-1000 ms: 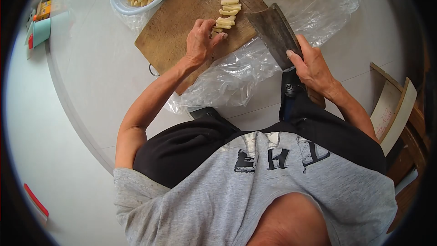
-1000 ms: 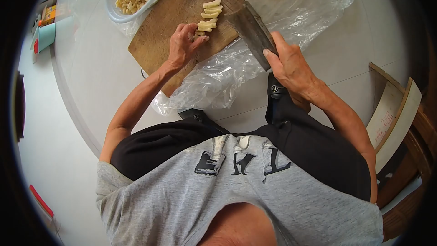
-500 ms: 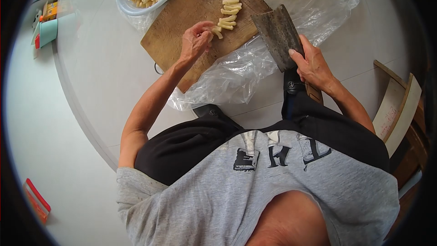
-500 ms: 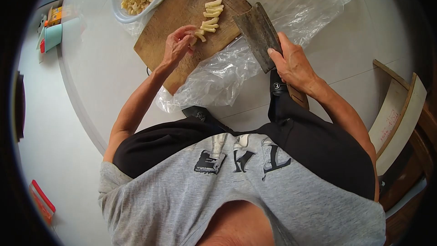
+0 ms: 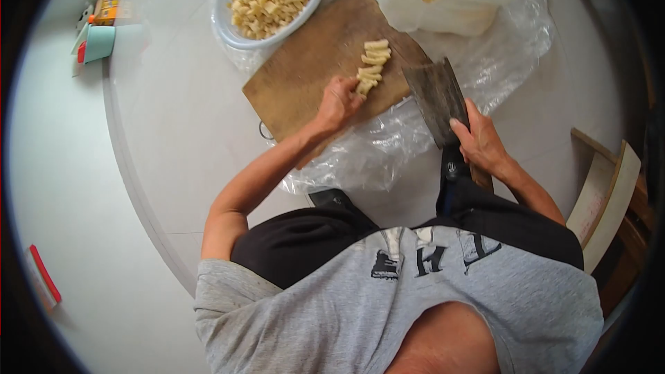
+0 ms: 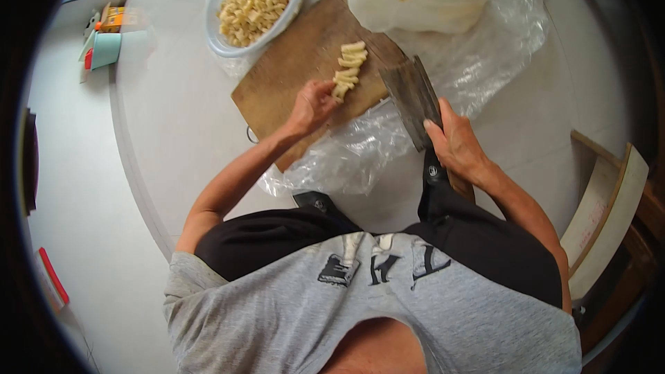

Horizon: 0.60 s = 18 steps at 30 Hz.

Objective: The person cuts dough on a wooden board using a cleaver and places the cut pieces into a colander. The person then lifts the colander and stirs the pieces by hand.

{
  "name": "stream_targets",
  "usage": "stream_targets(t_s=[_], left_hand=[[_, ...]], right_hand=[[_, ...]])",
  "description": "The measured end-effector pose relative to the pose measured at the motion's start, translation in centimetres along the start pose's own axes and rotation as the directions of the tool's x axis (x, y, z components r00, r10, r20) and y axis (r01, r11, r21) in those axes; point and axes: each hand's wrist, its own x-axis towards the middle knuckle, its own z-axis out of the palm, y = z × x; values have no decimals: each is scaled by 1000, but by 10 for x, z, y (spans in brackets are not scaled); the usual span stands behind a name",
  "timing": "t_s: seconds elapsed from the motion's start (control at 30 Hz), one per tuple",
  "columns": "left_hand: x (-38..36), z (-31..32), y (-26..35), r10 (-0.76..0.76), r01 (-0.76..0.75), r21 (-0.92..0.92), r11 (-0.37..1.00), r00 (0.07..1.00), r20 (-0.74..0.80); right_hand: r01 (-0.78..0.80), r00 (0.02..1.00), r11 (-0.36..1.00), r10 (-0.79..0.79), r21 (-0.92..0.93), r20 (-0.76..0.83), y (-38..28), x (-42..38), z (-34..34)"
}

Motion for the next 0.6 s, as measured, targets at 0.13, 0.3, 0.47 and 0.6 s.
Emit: stream_targets(t_s=[0.13, 0.3, 0.47, 0.6], left_hand=[[-7, 11, 12, -46, 52, 86, 995, 997, -68], [-2, 14, 13, 52, -43, 128, 991, 996, -66], [-1, -12, -2, -281, 273, -411, 870, 959, 41], [22, -93, -14, -345, 198, -765, 613, 938, -33]], right_hand=[[-6, 1000, 1000, 6, -12, 6, -1, -1, -1], [-7, 1000, 1000, 7, -9, -2, 1, 0, 1], [-33, 999, 999, 33, 5, -3, 0, -1, 1], [-51, 999, 999, 51, 7, 5, 0, -1, 0]])
